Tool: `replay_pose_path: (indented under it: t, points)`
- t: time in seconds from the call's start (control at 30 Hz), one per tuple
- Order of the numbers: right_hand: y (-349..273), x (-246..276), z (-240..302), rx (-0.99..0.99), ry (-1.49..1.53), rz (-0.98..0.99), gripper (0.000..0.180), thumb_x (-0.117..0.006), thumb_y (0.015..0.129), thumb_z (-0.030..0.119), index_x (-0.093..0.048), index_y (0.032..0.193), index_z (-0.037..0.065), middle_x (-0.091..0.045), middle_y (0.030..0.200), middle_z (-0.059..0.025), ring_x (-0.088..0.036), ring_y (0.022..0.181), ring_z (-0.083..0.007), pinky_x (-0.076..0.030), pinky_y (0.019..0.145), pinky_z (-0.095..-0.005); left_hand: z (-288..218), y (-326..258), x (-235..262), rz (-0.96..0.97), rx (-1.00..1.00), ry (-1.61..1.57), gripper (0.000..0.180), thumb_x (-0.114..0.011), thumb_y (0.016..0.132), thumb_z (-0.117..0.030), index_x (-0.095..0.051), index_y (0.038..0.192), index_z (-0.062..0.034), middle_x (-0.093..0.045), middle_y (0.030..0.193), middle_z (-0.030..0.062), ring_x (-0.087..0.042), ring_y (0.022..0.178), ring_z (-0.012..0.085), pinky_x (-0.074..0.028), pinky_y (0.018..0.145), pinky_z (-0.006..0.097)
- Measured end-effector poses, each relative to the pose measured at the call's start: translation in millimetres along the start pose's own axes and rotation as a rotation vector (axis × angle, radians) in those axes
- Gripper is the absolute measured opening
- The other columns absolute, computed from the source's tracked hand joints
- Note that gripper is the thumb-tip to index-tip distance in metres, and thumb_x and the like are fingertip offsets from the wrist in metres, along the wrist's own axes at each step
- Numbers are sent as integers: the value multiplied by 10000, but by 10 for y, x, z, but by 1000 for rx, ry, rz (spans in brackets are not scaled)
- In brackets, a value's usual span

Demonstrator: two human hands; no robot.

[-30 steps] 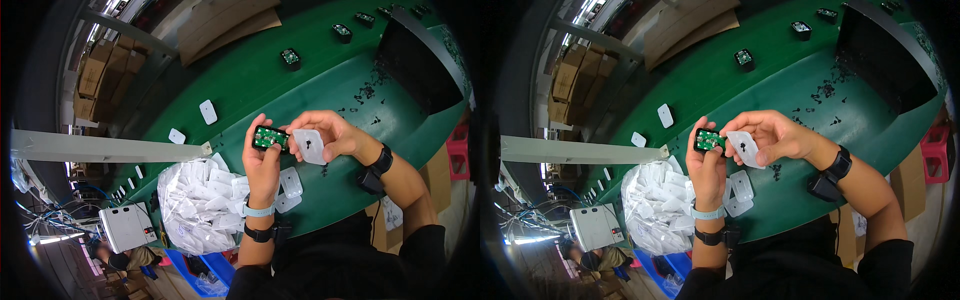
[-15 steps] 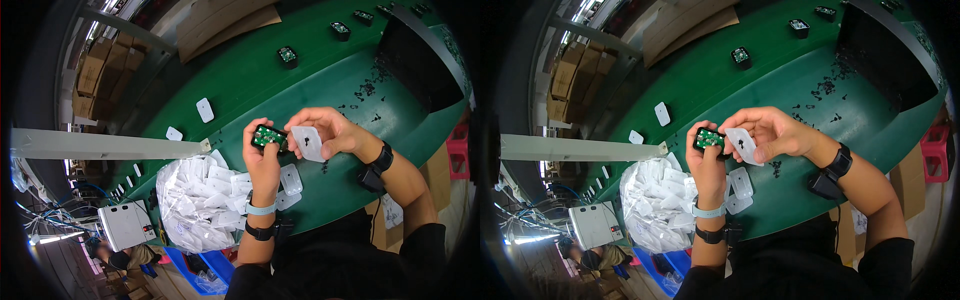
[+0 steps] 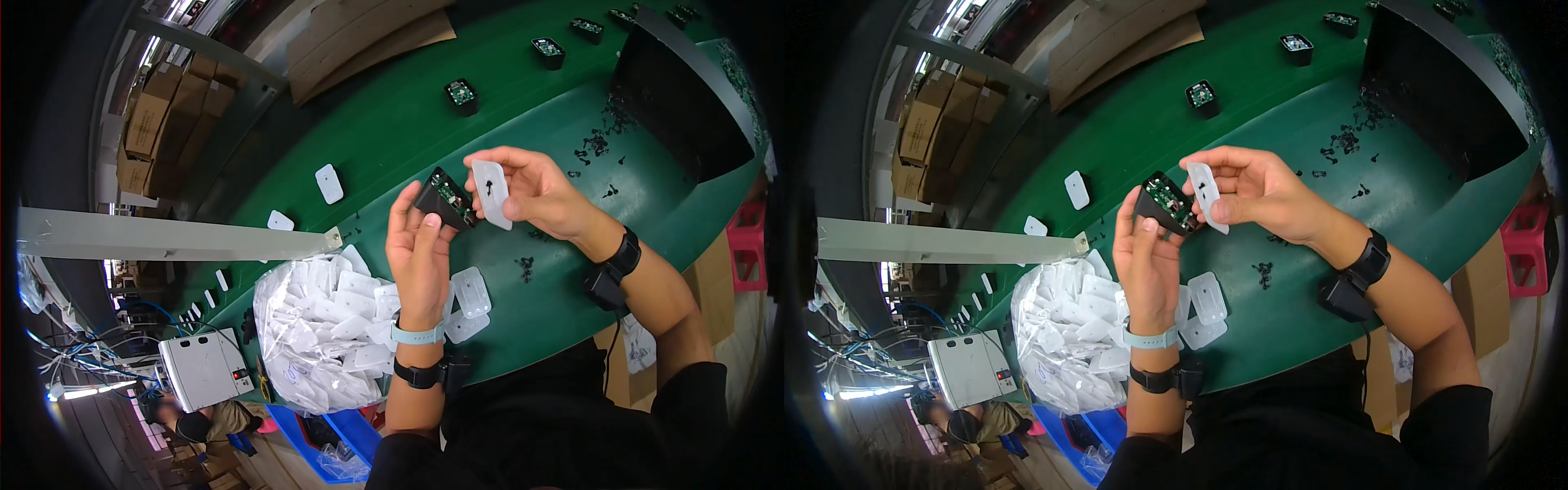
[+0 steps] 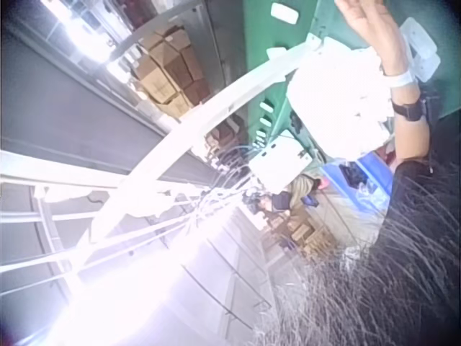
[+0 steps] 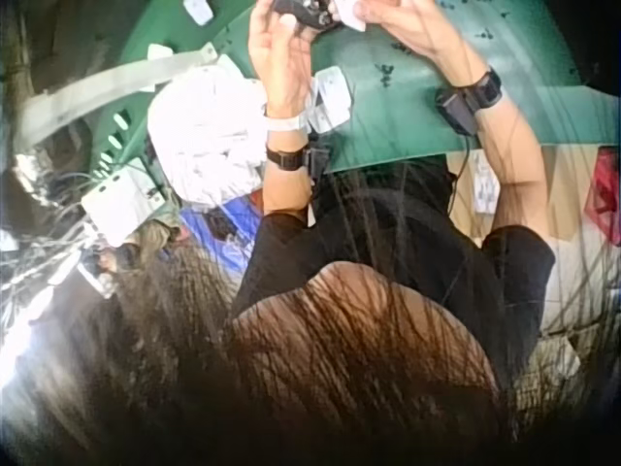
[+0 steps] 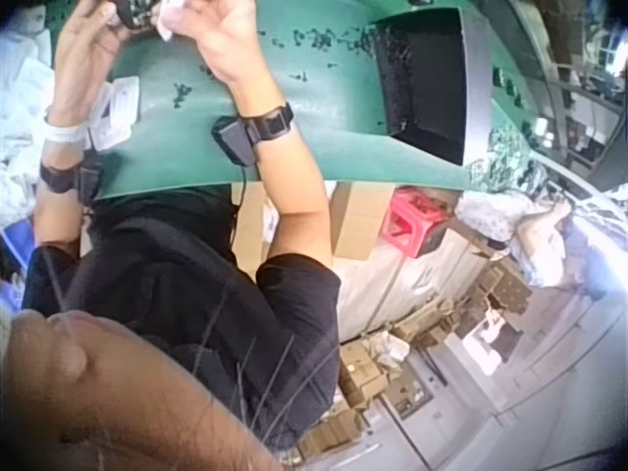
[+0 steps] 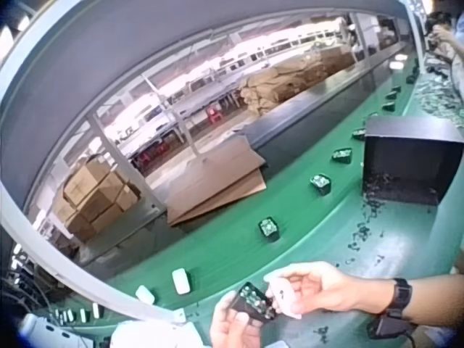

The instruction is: The person assembles small electronic devices by inserting circuit boards into white plastic casings. They pick up a casing, insert a board, and secure it with small black screws using their fingers. The process is repeated for multiple units on a green workbench.

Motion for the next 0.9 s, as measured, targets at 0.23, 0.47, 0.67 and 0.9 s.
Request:
replay_pose_path:
  t: [0.23,0.47,0.67,0.9]
  points:
    - [-2,-5,6,64,-113,-71,567,-808,807,-8,-550,1312,-28,-638,1161,-110,-639,1054,-165,-562,909,-286,-175,-80,-6,-21,-135,236,477,-636,893,73,-508,1353,63,-631,1169,117,-617,987,120,-493,837,238]
    - [-10,-18,-27,43,-184,-101,511,-844,786,22,-613,1237,-42,-668,1092,-95,-651,1016,-138,-559,917,-284,-134,-87,-46,4,-126,252,498,-668,894,99,-488,1356,58,-641,1230,195,-653,1093,196,-535,898,274]
    - [-54,-1,-3,80,-265,-129,490,-836,783,-2,-648,1234,-48,-680,1104,-94,-665,970,-133,-560,900,-275,-113,-82,-82,-1,-130,211,473,-654,907,100,-493,1350,57,-647,1217,190,-651,1101,198,-529,919,281]
    - [-95,-49,175,295,-554,-168,463,-866,746,37,-688,1170,-16,-672,1209,-133,-678,1047,-214,-564,917,-327,14,-83,13,-16,-53,259,529,-636,940,48,-444,1432,74,-625,1239,151,-625,1088,167,-502,938,281]
Point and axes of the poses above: each hand's wrist, its own y-axis towards the middle knuckle, its own x-axis out of the back of the hand, z = x × y, the point moved 10 cm from there along y, towards the middle knuckle
